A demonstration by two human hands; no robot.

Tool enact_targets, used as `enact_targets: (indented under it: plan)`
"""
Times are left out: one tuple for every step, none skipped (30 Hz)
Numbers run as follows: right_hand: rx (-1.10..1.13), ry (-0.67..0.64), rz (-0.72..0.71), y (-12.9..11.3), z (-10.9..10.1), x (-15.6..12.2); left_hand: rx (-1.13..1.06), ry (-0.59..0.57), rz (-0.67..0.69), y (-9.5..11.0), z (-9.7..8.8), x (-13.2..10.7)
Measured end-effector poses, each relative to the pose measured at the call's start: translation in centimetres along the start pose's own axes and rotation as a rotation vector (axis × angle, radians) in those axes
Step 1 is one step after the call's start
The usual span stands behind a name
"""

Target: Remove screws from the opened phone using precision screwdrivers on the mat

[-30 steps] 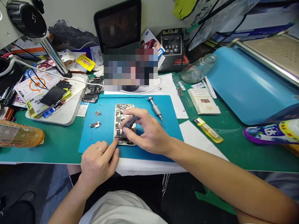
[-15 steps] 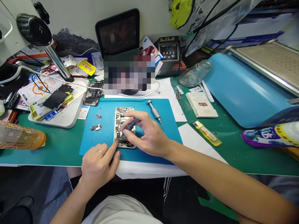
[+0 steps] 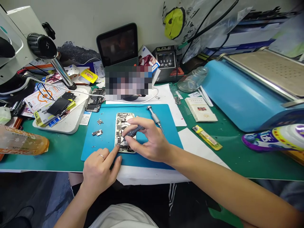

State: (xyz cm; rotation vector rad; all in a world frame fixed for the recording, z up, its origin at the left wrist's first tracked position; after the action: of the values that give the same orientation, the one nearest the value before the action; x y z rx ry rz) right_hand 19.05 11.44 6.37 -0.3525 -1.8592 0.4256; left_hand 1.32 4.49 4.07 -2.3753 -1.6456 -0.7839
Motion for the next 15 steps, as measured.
enact_targets:
  plan:
    - [-0.004,-0.001,-0.005,0.0,0.0,0.0,0.000,0.001,0.000,0.0,0.0,0.0]
    - [-0.009,0.000,-0.012,0.0,0.0,0.0,0.000,0.002,0.001,0.0,0.0,0.0]
    - [-0.013,0.002,-0.021,-0.1,-0.1,0.0,-0.002,0.002,0.001,0.0,0.1,0.0]
    - [-0.018,0.005,-0.027,-0.1,-0.1,0.0,-0.003,0.001,0.002,0.0,0.1,0.0]
    - [-0.021,0.008,-0.031,-0.1,-0.1,0.0,-0.005,0.001,0.001,0.0,0.2,-0.1]
    - [-0.022,0.012,-0.034,-0.1,-0.1,0.0,-0.007,0.000,-0.001,-0.1,0.2,-0.1]
    - [-0.022,0.014,-0.035,-0.1,-0.1,0.0,-0.014,-0.003,-0.006,-0.1,0.2,-0.1]
    - [-0.023,0.016,-0.036,-0.1,-0.1,0.0,-0.027,-0.008,-0.013,-0.2,0.2,-0.1]
    - [-0.025,0.016,-0.039,-0.1,-0.1,0.0,-0.052,-0.018,-0.026,-0.3,0.1,-0.1]
    - [-0.029,0.017,-0.041,-0.1,-0.1,0.0,-0.093,-0.035,-0.045,-0.4,-0.1,0.0]
    - [-0.032,0.017,-0.043,-0.1,-0.1,0.0,-0.150,-0.057,-0.070,-0.5,-0.3,0.1]
    - [-0.034,0.017,-0.045,-0.1,-0.1,0.0,-0.212,-0.082,-0.099,-0.7,-0.6,0.3]
    - [-0.033,0.020,-0.048,-0.1,-0.2,0.0,-0.269,-0.102,-0.128,-0.8,-0.8,0.5]
    - [-0.030,0.024,-0.054,-0.1,-0.2,0.1,-0.309,-0.116,-0.152,-0.9,-1.1,0.8]
    - [-0.026,0.027,-0.060,-0.1,-0.3,0.1,-0.327,-0.116,-0.170,-1.0,-1.3,1.1]
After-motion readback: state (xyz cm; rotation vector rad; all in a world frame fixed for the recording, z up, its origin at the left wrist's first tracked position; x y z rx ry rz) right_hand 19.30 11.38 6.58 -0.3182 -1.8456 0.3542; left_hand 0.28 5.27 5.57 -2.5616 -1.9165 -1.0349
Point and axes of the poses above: each hand's wrist, its own x-axis towards the middle knuckle, its own z-axis out of the palm, y = z × x, the point moved 4 cm from there along x, towards the middle knuckle, and after that the axes turned 12 degrees about -z, right-handed, at the moved point
